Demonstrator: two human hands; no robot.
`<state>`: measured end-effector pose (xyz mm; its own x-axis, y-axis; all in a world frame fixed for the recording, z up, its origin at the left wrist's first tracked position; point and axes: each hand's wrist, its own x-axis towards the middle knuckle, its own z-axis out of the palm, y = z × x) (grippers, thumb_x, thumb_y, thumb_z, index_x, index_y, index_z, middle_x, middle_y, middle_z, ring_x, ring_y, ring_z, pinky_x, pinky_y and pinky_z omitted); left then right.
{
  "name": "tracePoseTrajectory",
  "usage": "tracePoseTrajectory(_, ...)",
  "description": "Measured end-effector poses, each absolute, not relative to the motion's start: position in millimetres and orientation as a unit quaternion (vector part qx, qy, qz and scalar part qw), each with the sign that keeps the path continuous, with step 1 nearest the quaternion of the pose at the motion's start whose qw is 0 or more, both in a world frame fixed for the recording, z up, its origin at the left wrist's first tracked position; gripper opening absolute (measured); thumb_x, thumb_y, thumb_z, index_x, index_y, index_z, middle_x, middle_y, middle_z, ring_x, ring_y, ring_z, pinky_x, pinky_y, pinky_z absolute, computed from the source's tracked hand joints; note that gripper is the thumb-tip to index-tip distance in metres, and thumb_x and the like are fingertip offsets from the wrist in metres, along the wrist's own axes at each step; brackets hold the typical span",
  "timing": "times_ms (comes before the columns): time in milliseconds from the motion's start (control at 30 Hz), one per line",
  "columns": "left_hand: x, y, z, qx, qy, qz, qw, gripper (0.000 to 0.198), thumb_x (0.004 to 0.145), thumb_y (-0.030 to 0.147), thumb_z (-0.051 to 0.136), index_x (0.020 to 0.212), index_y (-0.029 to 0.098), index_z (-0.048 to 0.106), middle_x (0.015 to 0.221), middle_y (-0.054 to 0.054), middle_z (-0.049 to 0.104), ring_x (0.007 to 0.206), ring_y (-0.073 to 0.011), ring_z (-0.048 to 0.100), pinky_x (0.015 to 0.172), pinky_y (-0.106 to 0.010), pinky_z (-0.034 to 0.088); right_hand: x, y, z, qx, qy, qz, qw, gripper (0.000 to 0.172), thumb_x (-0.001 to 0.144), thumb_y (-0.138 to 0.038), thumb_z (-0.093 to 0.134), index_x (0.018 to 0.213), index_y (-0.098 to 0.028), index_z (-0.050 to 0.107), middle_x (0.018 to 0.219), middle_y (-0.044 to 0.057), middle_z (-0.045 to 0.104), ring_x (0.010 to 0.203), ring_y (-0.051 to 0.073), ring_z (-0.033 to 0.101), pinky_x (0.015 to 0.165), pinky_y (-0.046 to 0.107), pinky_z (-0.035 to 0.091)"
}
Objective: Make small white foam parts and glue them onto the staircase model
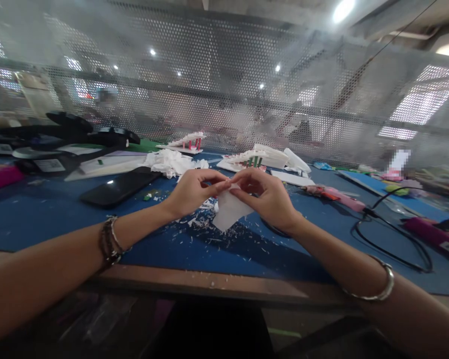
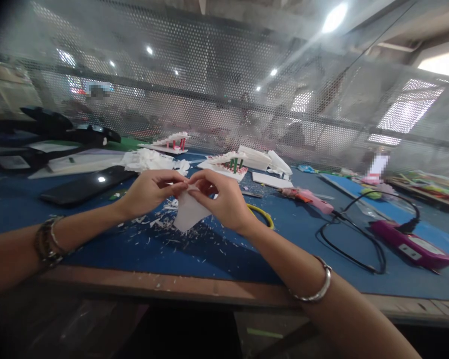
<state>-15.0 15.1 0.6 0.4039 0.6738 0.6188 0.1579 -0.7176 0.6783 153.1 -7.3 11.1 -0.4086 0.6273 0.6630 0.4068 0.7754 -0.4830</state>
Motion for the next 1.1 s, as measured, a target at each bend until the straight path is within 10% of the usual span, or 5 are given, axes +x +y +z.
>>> tracePoseTrajectory(300, -10.9, 12.4, 6.8, 0.751, 0.279, 0.498, 0.332, 0.015, 0.073, 0.022, 0.053, 0.061, 0.015, 0.060, 0.051, 0.003, 0.053, 0.046, -0.0057, 0.045, 0.045, -0.015, 0.038, 154.0, -9.2, 17.8, -0.330, -0.810, 0.133, 0.467, 0.013, 0.074, -0.022, 0.055, 0.085, -0.016, 0.058, 0.069, 0.000, 0.056, 0.061, 0.008, 0.050, 0.055, 0.021, 0.041)
tracePoseTrajectory(667, -9.5, 22.6, -3.1, 0.622, 0.300, 0.609, 0.389, 0.016, 0.071, 0.030, 0.058, 0.073, 0.015, 0.062, 0.069, -0.002, 0.063, 0.060, -0.0087, 0.054, 0.055, -0.018, 0.044, 141.9, -4.8, 2.0, -0.293, -0.567, 0.668, 0.383, 0.034, 0.084, -0.040, 0.028, 0.098, -0.017, 0.050, 0.083, 0.007, 0.061, 0.076, 0.016, 0.058, 0.068, 0.033, 0.048)
tracePoseTrajectory(900, -6.6, 22.0, -5.4, 0.616, 0.281, 0.619, 0.398, 0.015, 0.070, 0.030, 0.061, 0.070, 0.016, 0.062, 0.069, 0.000, 0.062, 0.061, -0.0081, 0.053, 0.057, -0.018, 0.043, 136.7, -16.5, 5.2, -0.284, -0.601, 0.669, 0.334, 0.017, 0.062, -0.004, 0.050, 0.076, -0.012, 0.058, 0.072, 0.003, 0.063, 0.068, 0.010, 0.060, 0.072, 0.025, 0.047)
tracePoseTrajectory(1100, -7.2, 21.2, -5.5, 0.607, 0.268, 0.618, 0.422, 0.015, 0.070, 0.030, 0.060, 0.072, 0.016, 0.062, 0.067, 0.001, 0.060, 0.062, -0.0075, 0.052, 0.058, -0.017, 0.042, 138.5, -14.6, 4.3, -0.245, -0.576, 0.691, 0.360, 0.016, 0.077, -0.028, 0.049, 0.083, -0.014, 0.053, 0.071, 0.006, 0.063, 0.066, 0.013, 0.060, 0.067, 0.029, 0.048)
